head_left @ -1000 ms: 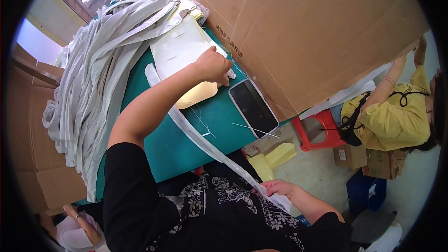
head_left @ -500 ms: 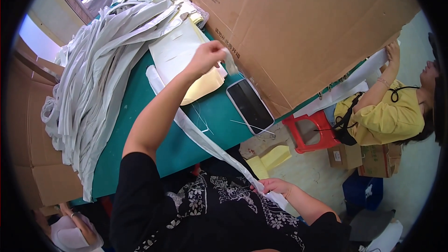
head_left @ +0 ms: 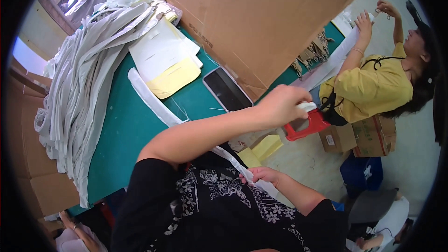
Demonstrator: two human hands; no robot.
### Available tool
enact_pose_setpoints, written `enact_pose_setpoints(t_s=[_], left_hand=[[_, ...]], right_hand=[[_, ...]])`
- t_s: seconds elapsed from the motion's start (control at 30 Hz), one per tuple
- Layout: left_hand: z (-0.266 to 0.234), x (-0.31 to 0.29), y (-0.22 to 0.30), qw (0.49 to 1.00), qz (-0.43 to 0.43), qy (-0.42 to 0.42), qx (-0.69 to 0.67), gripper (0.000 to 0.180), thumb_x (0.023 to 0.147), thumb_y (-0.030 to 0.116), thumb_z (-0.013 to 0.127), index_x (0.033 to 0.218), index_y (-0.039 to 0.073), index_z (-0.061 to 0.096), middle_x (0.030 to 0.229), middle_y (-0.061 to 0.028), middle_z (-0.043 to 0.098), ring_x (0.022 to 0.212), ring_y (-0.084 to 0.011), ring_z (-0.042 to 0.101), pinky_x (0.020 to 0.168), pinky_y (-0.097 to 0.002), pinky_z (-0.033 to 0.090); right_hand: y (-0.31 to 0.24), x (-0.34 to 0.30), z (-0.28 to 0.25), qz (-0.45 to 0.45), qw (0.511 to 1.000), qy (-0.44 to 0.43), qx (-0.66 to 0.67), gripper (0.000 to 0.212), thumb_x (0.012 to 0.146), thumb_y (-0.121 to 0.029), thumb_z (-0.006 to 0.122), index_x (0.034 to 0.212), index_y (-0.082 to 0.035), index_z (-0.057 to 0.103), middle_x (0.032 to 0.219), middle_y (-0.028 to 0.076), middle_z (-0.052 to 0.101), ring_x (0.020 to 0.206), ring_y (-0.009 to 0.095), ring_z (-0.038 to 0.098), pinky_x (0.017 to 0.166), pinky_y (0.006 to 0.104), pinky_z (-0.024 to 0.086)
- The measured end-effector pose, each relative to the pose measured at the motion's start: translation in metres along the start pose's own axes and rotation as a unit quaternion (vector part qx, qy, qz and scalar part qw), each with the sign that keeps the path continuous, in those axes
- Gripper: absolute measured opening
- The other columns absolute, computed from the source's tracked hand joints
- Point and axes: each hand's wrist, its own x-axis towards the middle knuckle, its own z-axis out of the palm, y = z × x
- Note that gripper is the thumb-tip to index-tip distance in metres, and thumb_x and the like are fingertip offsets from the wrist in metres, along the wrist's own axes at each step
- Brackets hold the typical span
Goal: Folding and rolling long white fabric straps into organized bundles.
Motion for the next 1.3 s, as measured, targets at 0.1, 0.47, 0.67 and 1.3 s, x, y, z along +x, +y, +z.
enact_pose_setpoints(t_s=[0.1,0.47,0.67,1.3], left_hand=[[0.052,0.059,-0.036,0.976,0.007,-0.05,0.21,0.018,0.067,0.006,0.066,0.083,0.0,0.065,0.083,-0.0179,0.065,0.081,-0.0337,0.062,0.068,-0.04,0.048],[0.078,0.117,-0.177,0.791,0.121,0.139,0.584,0.009,0.068,0.015,0.056,0.069,0.011,0.064,0.078,-0.0057,0.054,0.072,-0.0205,0.056,0.052,-0.0318,0.047],[0.093,0.124,-0.183,0.835,-0.018,0.171,0.523,0.01,0.071,0.012,0.055,0.074,0.005,0.062,0.076,-0.0116,0.059,0.073,-0.0248,0.059,0.052,-0.0334,0.052],[-0.045,-0.279,-0.025,0.921,0.166,0.106,0.336,0.037,0.072,0.018,0.072,0.105,0.005,0.06,0.097,-0.0083,0.057,0.084,-0.0231,0.058,0.073,-0.0335,0.049]], right_hand=[[-0.002,-0.002,-0.002,-0.008,1.0,-0.001,-0.02,0.052,0.067,0.008,0.047,0.118,0.0,0.046,0.099,0.01,0.06,0.074,0.014,0.059,0.068,0.0252,0.05],[0.003,-0.006,-0.024,-0.043,0.999,0.0,-0.008,0.045,0.073,0.006,0.049,0.117,-0.003,0.046,0.098,0.008,0.059,0.071,0.012,0.06,0.06,0.0254,0.052],[-0.004,-0.003,-0.022,-0.026,0.999,0.033,-0.015,0.045,0.073,0.005,0.049,0.118,-0.002,0.046,0.098,0.008,0.059,0.073,0.013,0.06,0.06,0.0259,0.052],[-0.089,0.083,0.121,-0.143,0.983,0.0,-0.115,0.045,0.084,0.003,0.051,0.127,-0.001,0.04,0.119,0.01,0.052,0.105,0.021,0.055,0.088,0.0353,0.048]])
